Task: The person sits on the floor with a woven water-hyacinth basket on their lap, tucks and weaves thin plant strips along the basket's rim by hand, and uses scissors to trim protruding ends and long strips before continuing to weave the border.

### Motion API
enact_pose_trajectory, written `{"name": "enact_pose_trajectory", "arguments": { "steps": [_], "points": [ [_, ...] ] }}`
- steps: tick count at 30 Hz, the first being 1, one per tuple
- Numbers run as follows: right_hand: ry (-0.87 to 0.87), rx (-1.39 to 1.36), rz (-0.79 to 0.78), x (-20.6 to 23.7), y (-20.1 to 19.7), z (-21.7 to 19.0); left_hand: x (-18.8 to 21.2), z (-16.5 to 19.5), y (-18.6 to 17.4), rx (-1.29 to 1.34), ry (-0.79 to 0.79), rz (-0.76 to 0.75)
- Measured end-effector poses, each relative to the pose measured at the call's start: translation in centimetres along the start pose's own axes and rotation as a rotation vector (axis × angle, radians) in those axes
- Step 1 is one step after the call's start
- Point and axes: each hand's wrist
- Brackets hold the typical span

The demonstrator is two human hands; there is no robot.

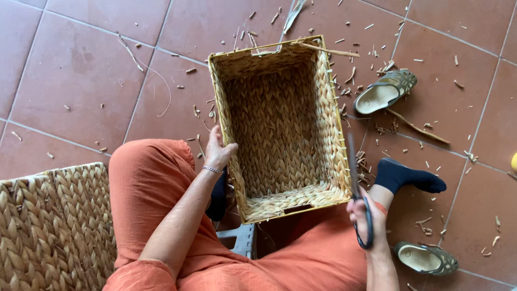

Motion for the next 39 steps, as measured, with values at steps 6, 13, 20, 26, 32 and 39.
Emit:
{"name": "enact_pose_trajectory", "arguments": {
  "steps": [6, 13, 20, 26, 32, 39],
  "points": [
    [-0.18, 0.457, 0.242, -7.2, 3.0, -1.1, -0.7, 0.6, 0.0, -0.327, 0.033, 0.021],
    [-0.178, 0.306, 0.266, -9.1, 4.3, 1.3, -1.5, -1.6, -0.1, -0.151, 0.159, -0.021],
    [-0.097, 0.198, 0.23, -7.8, 3.5, 5.3, -0.5, -1.9, 0.9, -0.224, 0.227, 0.037],
    [-0.089, 0.215, 0.22, -7.4, 3.1, 6.1, -1.2, -1.9, 1.0, -0.362, 0.21, -0.014],
    [-0.24, 0.432, 0.211, -6.4, 3.6, 1.4, -0.6, -0.2, 1.2, -0.315, 0.194, -0.037],
    [-0.082, 0.867, -0.155, -5.6, 5.1, -7.9, 1.1, 4.4, 2.0, -0.521, 0.921, 0.237]
  ]
}}
Point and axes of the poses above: each hand's wrist, its own x-axis away from the middle knuckle, its own y-axis out of the palm, z = x × y, and after that the axes turned 10 degrees about z, right-handed
